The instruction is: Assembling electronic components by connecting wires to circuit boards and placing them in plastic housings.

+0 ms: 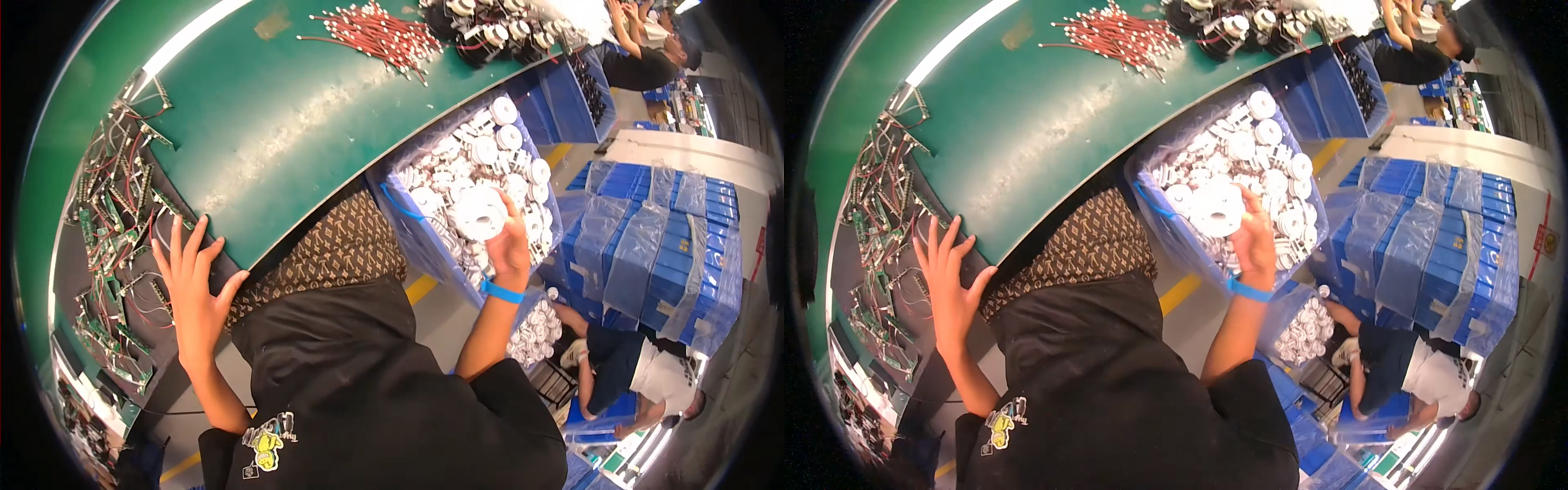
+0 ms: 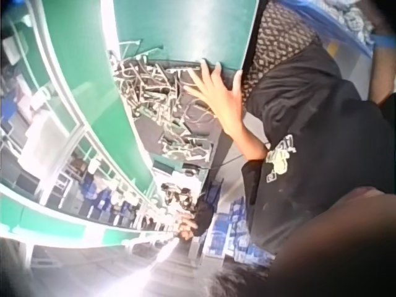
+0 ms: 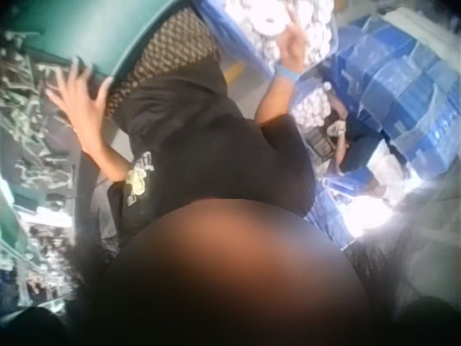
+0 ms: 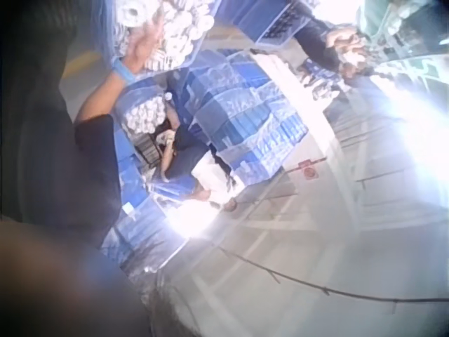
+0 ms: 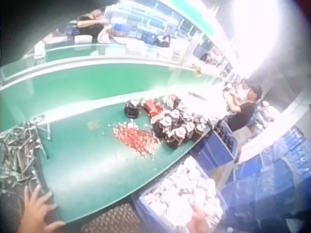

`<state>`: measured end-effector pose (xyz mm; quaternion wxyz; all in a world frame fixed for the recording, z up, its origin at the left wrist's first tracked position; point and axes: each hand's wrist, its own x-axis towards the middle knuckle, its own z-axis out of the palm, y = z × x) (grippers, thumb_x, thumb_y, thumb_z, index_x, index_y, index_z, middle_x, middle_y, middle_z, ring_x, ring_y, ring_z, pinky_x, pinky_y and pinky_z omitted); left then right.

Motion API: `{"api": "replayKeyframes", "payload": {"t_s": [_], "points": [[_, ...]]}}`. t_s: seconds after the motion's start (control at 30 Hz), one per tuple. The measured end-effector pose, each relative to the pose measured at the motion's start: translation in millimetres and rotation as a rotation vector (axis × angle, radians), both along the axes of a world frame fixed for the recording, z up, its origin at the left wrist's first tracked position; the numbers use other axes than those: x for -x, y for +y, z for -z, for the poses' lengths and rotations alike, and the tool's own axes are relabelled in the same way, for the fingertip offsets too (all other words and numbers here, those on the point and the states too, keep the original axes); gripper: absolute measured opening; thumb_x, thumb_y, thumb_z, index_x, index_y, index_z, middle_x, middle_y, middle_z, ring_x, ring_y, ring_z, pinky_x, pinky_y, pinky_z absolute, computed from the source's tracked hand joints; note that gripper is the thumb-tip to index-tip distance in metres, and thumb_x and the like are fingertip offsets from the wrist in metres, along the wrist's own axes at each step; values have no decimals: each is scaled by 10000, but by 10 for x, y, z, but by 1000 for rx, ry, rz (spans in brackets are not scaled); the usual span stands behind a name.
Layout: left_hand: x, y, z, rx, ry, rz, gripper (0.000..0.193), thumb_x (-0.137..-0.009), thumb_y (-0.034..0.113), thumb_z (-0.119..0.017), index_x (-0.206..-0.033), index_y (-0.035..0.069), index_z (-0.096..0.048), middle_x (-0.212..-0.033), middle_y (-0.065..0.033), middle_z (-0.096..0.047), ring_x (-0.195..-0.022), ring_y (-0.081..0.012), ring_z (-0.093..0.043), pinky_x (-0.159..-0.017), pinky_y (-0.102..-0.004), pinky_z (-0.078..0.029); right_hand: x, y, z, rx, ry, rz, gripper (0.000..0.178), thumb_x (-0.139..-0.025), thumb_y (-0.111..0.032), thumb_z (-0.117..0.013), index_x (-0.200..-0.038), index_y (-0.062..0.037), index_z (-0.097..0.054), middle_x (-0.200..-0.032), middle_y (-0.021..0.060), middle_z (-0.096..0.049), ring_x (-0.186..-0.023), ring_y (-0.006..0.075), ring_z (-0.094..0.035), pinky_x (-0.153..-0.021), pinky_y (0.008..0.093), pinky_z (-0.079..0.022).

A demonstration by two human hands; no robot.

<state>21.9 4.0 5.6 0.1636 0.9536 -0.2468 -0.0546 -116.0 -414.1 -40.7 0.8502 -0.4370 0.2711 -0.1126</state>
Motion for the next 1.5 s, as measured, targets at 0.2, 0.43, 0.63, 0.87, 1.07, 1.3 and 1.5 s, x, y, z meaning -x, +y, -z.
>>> {"api": "replayKeyframes", "payload": {"t_s": [0.2, 0.43, 0.63, 0.87, 1.07, 1.3, 1.5], "points": [[91, 41, -1, 58, 10, -45, 401, -748, 149, -704, -1106, 34, -566, -1376, -150, -439, -1375, -365, -263, -1140, -534, -101, -1012, 1196, -235, 541, -361, -103, 790, -638, 12, -699, -1350, 24, -357, -1350, 169, -412, -1152, 266, -501, -926, 392, -490], [242, 9, -17, 262, 24, -88, 328, -802, 92, -653, -1122, 71, -583, -1373, -154, -433, -1347, -371, -311, -1119, -532, -195, -1746, 1705, 161, 1870, -805, -280, 555, -693, 15, -694, -1218, -101, -553, -1305, 99, -458, -1135, 313, -490, -914, 438, -453], [-133, 366, -45, 304, -335, -548, 229, -804, 41, -639, -1032, 29, -620, -1016, -127, -543, -972, -310, -526, -864, -398, -434, -1723, 1755, 146, 1793, -675, -272, 568, -722, -9, -670, -1264, -86, -521, -1319, 156, -466, -1196, 353, -465, -961, 446, -437], [-746, 521, 140, 241, -303, -337, 215, -785, 33, -668, -996, 31, -624, -1030, -88, -537, -895, -265, -560, -774, -373, -475, -1257, 1786, 265, 1435, -645, -81, 323, -815, 89, -543, -1115, -1, -620, -961, 139, -617, -895, 282, -592, -794, 373, -479], [-568, 416, -113, 367, -485, -350, 203, -807, 8, -647, -1009, 23, -625, -1000, -112, -619, -894, -286, -619, -775, -356, -493, -694, 1981, 170, 834, -198, -144, 230, -938, 19, -457, -1115, 53, -599, -883, 137, -669, -649, 130, -610, -636, 255, -487], [-206, 317, -235, 409, -637, -151, 284, -761, -82, -654, -1034, -5, -647, -1053, -145, -631, -919, -280, -634, -808, -352, -510, -762, 2042, 70, 866, -312, -508, 197, -949, -45, -490, -1044, 54, -632, -804, 109, -687, -648, 139, -634, -611, 249, -506], [276, 165, -226, 525, -662, -36, 301, -723, -111, -647, -991, 26, -642, -1051, -156, -571, -883, -301, -629, -723, -368, -528, -1148, 2370, -188, 129, -330, -466, 435, -1025, -275, -336, -1314, 39, -418, -1198, 219, -574, -970, 262, -621, -805, 365, -519]]}}
